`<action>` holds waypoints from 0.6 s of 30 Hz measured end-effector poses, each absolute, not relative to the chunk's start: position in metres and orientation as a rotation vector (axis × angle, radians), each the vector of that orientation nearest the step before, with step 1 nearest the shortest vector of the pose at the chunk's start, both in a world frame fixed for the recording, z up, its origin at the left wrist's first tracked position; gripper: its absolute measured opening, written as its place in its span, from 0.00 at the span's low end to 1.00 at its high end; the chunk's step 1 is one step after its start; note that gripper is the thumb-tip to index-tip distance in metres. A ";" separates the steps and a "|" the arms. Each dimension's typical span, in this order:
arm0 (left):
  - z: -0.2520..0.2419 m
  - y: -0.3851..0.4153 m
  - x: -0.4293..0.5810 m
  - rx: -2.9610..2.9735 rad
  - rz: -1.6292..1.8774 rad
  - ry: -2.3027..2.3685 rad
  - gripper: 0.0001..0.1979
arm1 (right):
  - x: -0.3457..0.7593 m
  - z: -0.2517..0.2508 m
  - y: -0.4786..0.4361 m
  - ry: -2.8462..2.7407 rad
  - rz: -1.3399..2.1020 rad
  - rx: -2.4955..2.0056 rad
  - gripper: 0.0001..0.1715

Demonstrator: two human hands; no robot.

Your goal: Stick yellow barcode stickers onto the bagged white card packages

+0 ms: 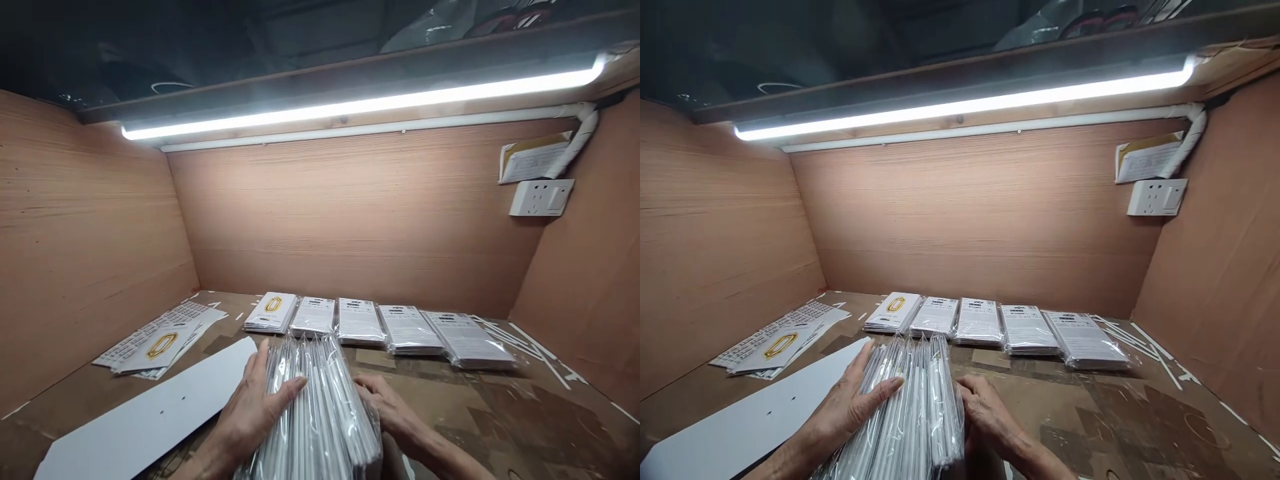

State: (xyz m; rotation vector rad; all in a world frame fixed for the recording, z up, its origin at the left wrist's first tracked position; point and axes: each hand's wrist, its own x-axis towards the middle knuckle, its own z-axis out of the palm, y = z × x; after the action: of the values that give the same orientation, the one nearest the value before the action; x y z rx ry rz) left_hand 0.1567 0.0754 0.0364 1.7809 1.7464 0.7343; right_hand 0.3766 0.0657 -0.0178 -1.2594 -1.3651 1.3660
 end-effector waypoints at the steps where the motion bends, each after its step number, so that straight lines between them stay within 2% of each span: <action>1: 0.034 0.076 0.158 1.815 0.736 1.743 0.47 | 0.376 -0.012 0.065 -1.386 1.322 -1.290 0.22; 5: 0.036 0.071 0.164 2.004 0.724 1.725 0.42 | 0.378 0.017 0.050 -1.409 1.394 -1.308 0.27; 10: 0.049 0.066 0.175 2.422 0.563 1.543 0.44 | 0.374 0.043 0.025 -1.534 1.477 -1.061 0.18; 16: 0.054 0.079 0.172 2.802 0.249 0.846 0.25 | 0.352 0.044 0.023 -1.561 1.364 -1.175 0.24; 18: 0.051 0.083 0.169 2.851 0.232 0.651 0.22 | 0.346 0.046 0.023 -1.557 1.357 -1.200 0.27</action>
State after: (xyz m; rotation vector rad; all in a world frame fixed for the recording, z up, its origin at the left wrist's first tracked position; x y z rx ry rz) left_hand 0.1689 0.0831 0.0512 2.8507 0.6512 0.2315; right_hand 0.3456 0.0225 0.0457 -1.2002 -1.5575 1.3566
